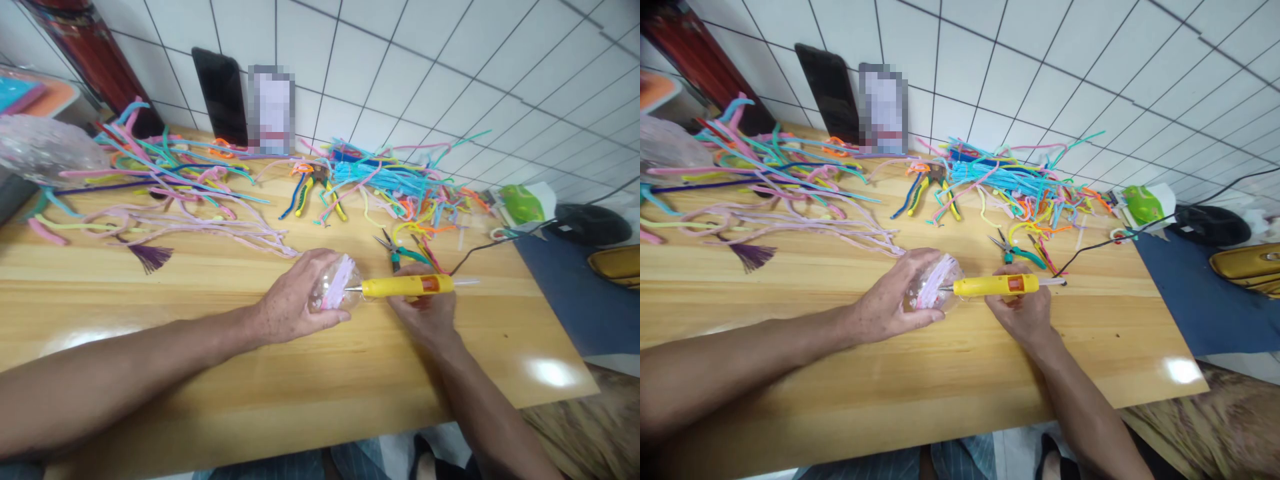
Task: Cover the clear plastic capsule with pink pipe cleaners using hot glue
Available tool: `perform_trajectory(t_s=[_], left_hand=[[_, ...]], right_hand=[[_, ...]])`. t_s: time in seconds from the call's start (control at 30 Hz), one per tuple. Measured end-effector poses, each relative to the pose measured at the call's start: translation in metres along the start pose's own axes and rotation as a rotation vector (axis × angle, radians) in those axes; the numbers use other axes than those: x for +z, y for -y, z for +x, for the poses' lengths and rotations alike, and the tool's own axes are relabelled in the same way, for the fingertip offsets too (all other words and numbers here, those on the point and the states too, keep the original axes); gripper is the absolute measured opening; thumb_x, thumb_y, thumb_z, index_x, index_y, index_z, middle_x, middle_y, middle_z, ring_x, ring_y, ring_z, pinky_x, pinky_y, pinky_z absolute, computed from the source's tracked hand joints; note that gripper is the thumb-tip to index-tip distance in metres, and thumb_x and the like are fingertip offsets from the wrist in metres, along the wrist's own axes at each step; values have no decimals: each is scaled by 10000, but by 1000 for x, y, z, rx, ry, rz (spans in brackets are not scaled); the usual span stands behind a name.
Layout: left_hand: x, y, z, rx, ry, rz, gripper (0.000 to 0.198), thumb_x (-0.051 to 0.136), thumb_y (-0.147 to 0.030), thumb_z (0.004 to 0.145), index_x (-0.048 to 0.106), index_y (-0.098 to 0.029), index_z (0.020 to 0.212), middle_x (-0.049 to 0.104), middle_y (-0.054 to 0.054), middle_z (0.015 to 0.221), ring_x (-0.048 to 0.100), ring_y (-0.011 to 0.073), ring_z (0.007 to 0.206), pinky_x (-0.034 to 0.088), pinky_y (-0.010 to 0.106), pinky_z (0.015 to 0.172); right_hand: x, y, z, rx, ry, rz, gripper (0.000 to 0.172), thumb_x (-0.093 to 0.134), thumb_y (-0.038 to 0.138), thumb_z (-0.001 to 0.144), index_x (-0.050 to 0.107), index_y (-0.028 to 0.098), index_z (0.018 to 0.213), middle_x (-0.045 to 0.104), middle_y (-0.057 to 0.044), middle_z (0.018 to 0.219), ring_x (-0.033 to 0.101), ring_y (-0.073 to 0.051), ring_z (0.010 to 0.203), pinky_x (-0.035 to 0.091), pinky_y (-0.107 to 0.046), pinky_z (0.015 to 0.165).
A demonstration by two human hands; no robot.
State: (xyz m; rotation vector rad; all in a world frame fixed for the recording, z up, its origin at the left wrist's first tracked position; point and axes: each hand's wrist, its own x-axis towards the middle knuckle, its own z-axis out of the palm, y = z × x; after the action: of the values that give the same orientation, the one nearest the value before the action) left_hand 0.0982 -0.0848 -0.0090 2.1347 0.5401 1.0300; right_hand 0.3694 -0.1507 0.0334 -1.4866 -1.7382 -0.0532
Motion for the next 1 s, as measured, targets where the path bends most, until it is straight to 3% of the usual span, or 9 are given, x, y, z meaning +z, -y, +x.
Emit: perform_trajectory(t_s=[1.0], left_hand=[[-2,-3,1,-81,13,-60,893,883,-386,858,430,-276,1619,587,168,1571,558,375,1492,473,616,1258]], right_hand=[[-3,0,0,53,74,-63,106,691,263,748,660,272,848,770,-17,792,736,-234,673,613,-344,597]])
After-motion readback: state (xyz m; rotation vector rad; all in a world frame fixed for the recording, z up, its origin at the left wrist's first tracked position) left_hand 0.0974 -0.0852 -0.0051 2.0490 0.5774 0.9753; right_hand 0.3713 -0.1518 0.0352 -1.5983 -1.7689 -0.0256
